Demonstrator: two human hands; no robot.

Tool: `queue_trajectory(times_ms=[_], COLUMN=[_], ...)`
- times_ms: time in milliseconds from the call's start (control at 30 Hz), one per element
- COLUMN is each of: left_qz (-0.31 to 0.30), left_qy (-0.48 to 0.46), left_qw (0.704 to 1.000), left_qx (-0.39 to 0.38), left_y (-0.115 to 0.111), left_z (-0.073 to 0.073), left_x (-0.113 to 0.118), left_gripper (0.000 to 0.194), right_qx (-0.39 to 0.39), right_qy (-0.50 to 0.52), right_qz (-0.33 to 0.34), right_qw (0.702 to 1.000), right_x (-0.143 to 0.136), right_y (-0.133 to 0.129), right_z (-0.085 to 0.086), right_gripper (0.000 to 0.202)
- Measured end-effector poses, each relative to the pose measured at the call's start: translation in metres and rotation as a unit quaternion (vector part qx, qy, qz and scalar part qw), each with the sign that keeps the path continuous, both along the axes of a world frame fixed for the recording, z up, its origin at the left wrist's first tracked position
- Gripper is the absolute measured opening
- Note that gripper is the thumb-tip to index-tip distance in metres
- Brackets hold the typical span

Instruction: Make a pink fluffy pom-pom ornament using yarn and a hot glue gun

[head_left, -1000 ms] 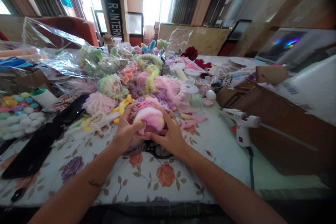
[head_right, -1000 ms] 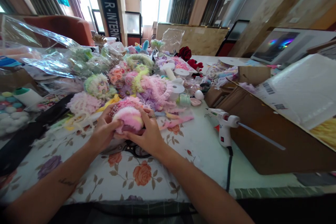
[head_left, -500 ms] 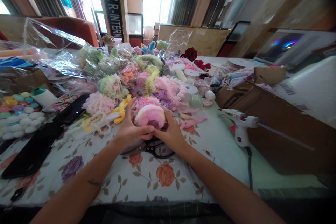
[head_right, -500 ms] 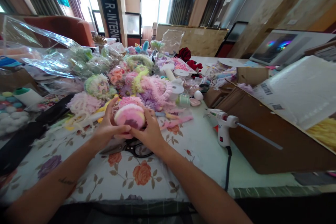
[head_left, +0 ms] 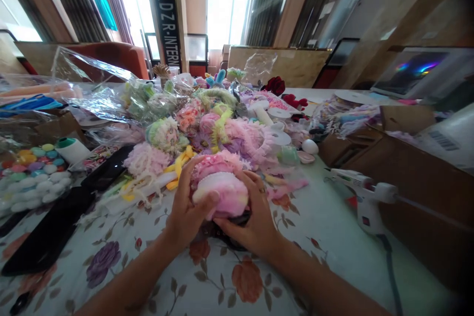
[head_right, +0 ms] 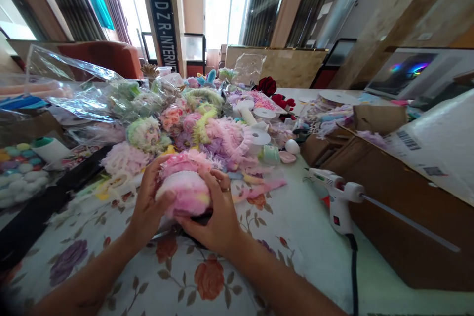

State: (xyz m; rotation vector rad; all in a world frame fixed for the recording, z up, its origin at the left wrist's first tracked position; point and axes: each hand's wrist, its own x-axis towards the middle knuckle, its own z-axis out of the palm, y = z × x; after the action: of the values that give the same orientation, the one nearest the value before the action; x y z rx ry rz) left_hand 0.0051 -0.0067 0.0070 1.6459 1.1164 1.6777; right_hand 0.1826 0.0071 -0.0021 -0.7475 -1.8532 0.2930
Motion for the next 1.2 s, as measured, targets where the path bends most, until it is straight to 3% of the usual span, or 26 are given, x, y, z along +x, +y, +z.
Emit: queue_trajectory(times_ms=[167, 367, 467, 533, 567, 633, 700, 800, 867, 933, 1033, 1100, 1133, 1200], left_qz=[0.064, 0.045, 0.087, 0.141, 0.171, 0.209, 0.267, 0.414, 0.441, 0.418, 0.421, 0.473, 0.500, 0.439], left_qy=[0.015, 0.002, 0.039, 0.129, 0.206, 0.378, 0.470, 0.458, 0.401, 0.352, 0.344, 0.360, 0.368, 0.383], left_qw=[0.996, 0.997, 0.995, 0.982, 0.963, 0.898, 0.833, 0.736, 0.697, 0.679, 0.677, 0.694, 0.710, 0.791], left_qx=[0.059, 0.061, 0.042, -0.006, -0.039, -0.085, -0.124, -0.280, -0.399, -0.491, -0.496, -0.406, -0.332, -0.186], left_y=[-0.010, -0.007, 0.000, 0.003, 0.002, -0.005, -0.017, -0.037, -0.045, -0.049, -0.047, -0.042, -0.039, -0.030], left_z=[0.000, -0.003, 0.007, 0.021, 0.028, 0.042, 0.050, 0.051, 0.045, 0.039, 0.035, 0.037, 0.040, 0.047], left_x=[0.003, 0.003, -0.007, -0.019, -0.026, -0.045, -0.067, -0.102, -0.124, -0.140, -0.148, -0.142, -0.135, -0.115], left_gripper=[0.044, 0.057, 0.060, 0.059, 0.060, 0.068, 0.077, 0.094, 0.102, 0.106, 0.103, 0.099, 0.095, 0.084], right_qx=[0.017, 0.012, -0.040, -0.106, -0.142, -0.208, -0.254, -0.288, -0.292, -0.286, -0.273, -0.263, -0.259, -0.254], right_qy=[0.018, 0.042, 0.080, 0.127, 0.153, 0.197, 0.226, 0.249, 0.251, 0.251, 0.254, 0.256, 0.254, 0.248], right_qz=[0.006, 0.004, -0.017, -0.036, -0.044, -0.060, -0.077, -0.082, -0.075, -0.073, -0.069, -0.061, -0.058, -0.056], right_qw=[1.000, 0.999, 0.996, 0.986, 0.977, 0.956, 0.937, 0.921, 0.920, 0.922, 0.925, 0.928, 0.930, 0.933], right_x=[-0.002, 0.000, 0.000, -0.001, -0.001, -0.002, -0.004, -0.006, -0.007, -0.008, -0.008, -0.008, -0.008, -0.007], right_y=[-0.003, -0.005, -0.002, 0.001, 0.003, 0.007, 0.009, 0.010, 0.010, 0.009, 0.009, 0.009, 0.009, 0.009], right_z=[-0.002, -0.001, -0.002, -0.002, -0.001, 0.001, 0.004, 0.008, 0.009, 0.010, 0.012, 0.012, 0.012, 0.012], right_gripper=[0.090, 0.085, 0.081, 0.079, 0.078, 0.078, 0.078, 0.078, 0.078, 0.077, 0.073, 0.070, 0.069, 0.066])
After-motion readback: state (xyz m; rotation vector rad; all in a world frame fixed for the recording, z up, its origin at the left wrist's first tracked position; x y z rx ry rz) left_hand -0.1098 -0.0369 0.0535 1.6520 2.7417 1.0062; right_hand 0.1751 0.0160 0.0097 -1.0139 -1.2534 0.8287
